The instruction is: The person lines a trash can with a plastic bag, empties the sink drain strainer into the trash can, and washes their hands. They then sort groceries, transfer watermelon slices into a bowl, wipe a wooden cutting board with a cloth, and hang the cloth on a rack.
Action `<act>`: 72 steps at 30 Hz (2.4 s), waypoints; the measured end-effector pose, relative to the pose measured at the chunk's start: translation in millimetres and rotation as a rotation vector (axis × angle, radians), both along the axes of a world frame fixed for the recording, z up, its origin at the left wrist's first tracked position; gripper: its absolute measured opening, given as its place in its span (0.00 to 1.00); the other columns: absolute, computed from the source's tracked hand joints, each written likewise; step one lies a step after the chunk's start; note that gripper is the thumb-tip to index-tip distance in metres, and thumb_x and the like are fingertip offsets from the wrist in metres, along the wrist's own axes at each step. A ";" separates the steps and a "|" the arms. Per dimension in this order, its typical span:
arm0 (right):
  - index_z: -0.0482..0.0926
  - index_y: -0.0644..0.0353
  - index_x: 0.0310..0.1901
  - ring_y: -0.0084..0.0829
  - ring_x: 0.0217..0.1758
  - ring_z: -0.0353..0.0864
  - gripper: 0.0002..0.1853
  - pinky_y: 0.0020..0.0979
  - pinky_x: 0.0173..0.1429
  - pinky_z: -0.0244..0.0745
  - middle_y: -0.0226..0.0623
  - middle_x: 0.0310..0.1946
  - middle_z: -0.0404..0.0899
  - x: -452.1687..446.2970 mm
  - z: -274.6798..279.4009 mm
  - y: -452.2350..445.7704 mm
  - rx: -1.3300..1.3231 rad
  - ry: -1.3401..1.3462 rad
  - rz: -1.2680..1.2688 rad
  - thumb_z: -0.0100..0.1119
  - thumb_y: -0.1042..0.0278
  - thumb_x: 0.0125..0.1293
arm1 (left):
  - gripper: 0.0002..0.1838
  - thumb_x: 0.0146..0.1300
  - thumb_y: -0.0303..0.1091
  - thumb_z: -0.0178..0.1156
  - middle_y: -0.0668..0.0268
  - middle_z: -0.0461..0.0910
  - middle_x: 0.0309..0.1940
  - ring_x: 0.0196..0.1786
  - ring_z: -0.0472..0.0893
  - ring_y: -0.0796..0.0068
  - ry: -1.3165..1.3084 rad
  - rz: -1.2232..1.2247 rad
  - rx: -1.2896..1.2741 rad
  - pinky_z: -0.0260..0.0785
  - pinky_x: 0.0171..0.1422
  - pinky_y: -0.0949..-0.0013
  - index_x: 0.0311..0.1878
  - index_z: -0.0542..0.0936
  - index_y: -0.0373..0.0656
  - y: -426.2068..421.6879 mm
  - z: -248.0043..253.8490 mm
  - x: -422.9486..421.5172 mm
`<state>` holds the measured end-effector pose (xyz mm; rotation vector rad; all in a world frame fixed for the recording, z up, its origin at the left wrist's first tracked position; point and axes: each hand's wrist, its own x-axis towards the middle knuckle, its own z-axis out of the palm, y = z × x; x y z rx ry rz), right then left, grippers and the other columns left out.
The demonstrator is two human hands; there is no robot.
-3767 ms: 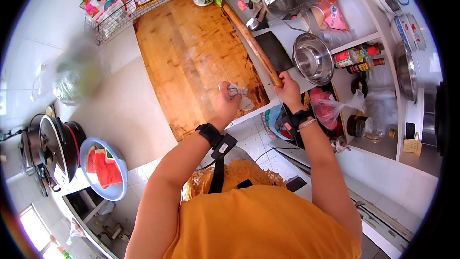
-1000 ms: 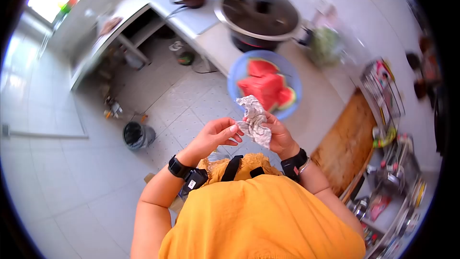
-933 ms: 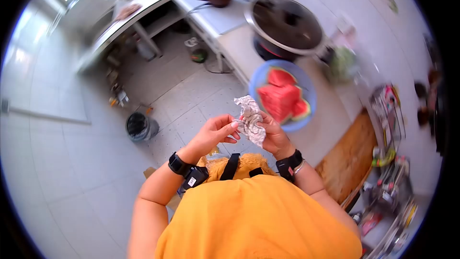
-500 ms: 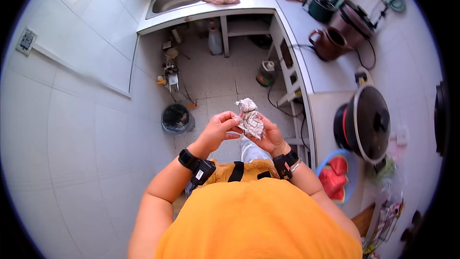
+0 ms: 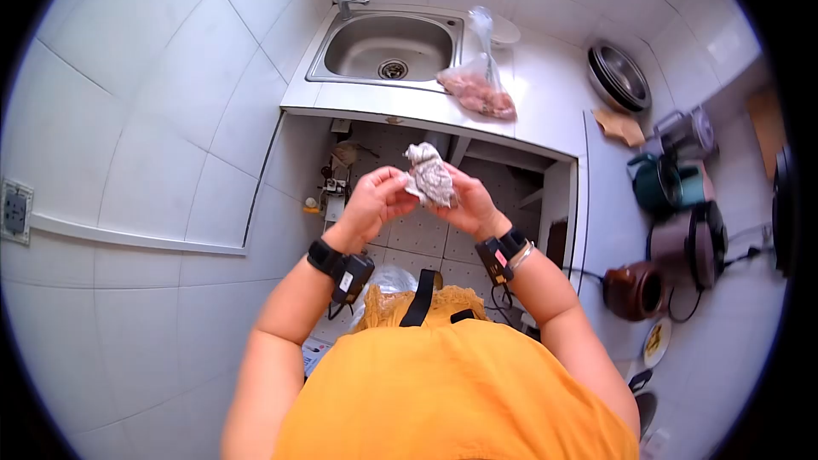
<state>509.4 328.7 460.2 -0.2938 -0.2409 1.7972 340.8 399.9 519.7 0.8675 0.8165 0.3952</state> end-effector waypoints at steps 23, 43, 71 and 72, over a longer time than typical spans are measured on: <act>0.73 0.58 0.49 0.36 0.49 0.73 0.21 0.31 0.48 0.70 0.40 0.46 0.74 115.0 -46.0 395.8 0.172 -1.713 -0.461 0.63 0.70 0.50 | 0.05 0.55 0.31 0.56 0.71 0.73 0.30 0.32 0.69 0.82 0.186 -0.274 0.590 0.63 0.39 0.77 0.30 0.74 0.41 422.4 -95.0 143.6; 0.67 0.65 0.28 0.39 0.31 0.72 0.12 0.29 0.38 0.69 0.42 0.30 0.73 154.2 50.0 434.1 0.646 -1.785 -0.485 0.63 0.71 0.52 | 0.12 0.57 0.29 0.57 0.67 0.75 0.41 0.48 0.72 0.78 0.431 0.131 0.503 0.64 0.53 0.74 0.44 0.74 0.37 381.9 -34.6 -0.2; 0.71 0.62 0.42 0.33 0.35 0.76 0.10 0.30 0.39 0.72 0.43 0.38 0.74 58.2 201.2 524.6 0.817 -1.570 -1.003 0.50 0.76 0.57 | 0.13 0.58 0.30 0.56 0.66 0.75 0.41 0.43 0.76 0.78 0.240 0.165 0.341 0.68 0.44 0.77 0.47 0.72 0.39 356.8 -91.1 -58.0; 0.71 0.61 0.43 0.38 0.38 0.76 0.13 0.31 0.42 0.72 0.45 0.39 0.74 56.5 183.2 499.3 0.895 -1.686 -1.071 0.47 0.80 0.55 | 0.14 0.59 0.30 0.56 0.68 0.74 0.42 0.43 0.76 0.78 0.274 0.133 0.308 0.68 0.43 0.76 0.48 0.72 0.41 363.4 -100.0 -56.7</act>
